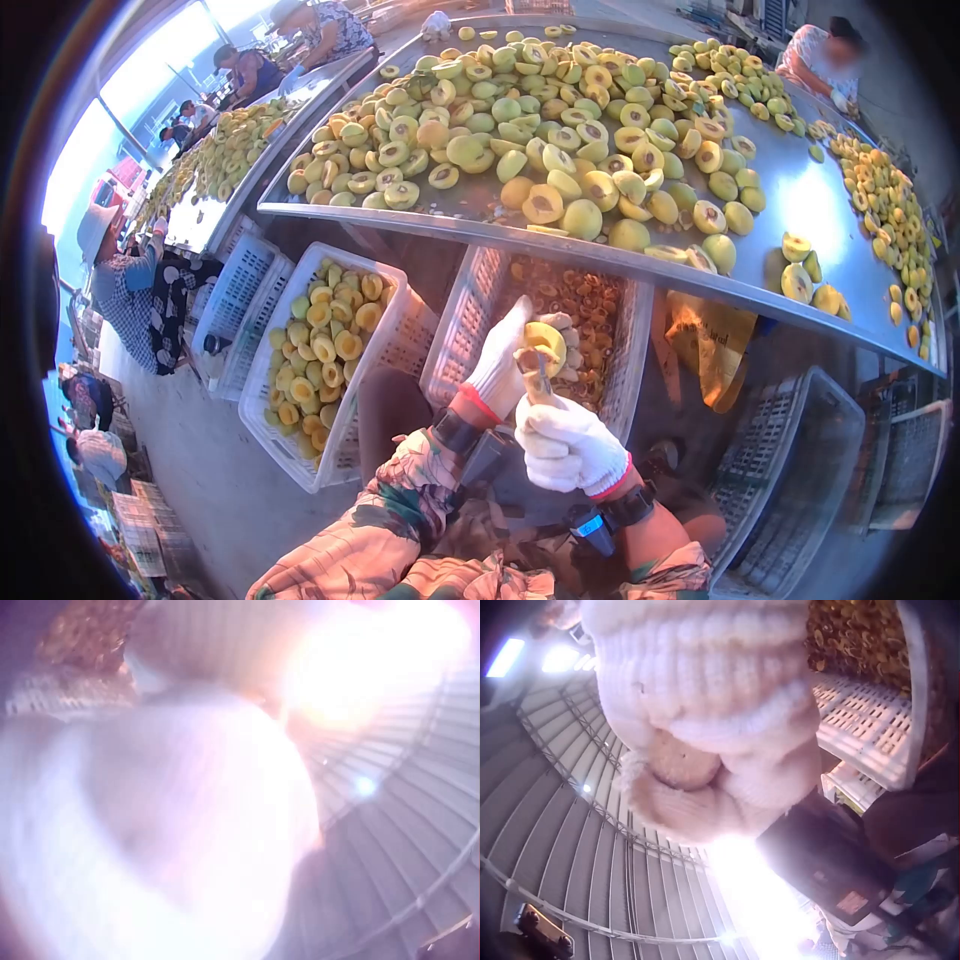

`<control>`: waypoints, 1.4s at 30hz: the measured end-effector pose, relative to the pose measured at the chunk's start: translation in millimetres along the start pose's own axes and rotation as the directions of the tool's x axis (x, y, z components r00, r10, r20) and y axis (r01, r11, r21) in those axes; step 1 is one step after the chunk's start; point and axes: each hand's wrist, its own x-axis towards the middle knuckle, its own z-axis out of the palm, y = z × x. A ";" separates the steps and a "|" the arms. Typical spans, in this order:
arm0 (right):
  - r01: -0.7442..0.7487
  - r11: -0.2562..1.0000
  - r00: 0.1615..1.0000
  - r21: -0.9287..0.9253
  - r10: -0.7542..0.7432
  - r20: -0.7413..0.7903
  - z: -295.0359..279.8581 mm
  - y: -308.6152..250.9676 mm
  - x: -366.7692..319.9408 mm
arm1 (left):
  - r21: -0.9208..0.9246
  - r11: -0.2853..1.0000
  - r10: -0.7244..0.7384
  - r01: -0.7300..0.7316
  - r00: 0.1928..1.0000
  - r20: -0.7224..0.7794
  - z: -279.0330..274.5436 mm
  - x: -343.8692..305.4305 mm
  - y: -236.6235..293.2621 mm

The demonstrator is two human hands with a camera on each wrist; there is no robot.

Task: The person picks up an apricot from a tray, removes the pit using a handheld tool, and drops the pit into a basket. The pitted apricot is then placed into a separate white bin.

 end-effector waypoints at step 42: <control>0.252 0.836 0.796 -0.488 -0.466 -0.387 44.3 -14.0 -15.2 | 0.143 0.919 0.292 -0.367 0.878 0.380 22.5 10.1 97.0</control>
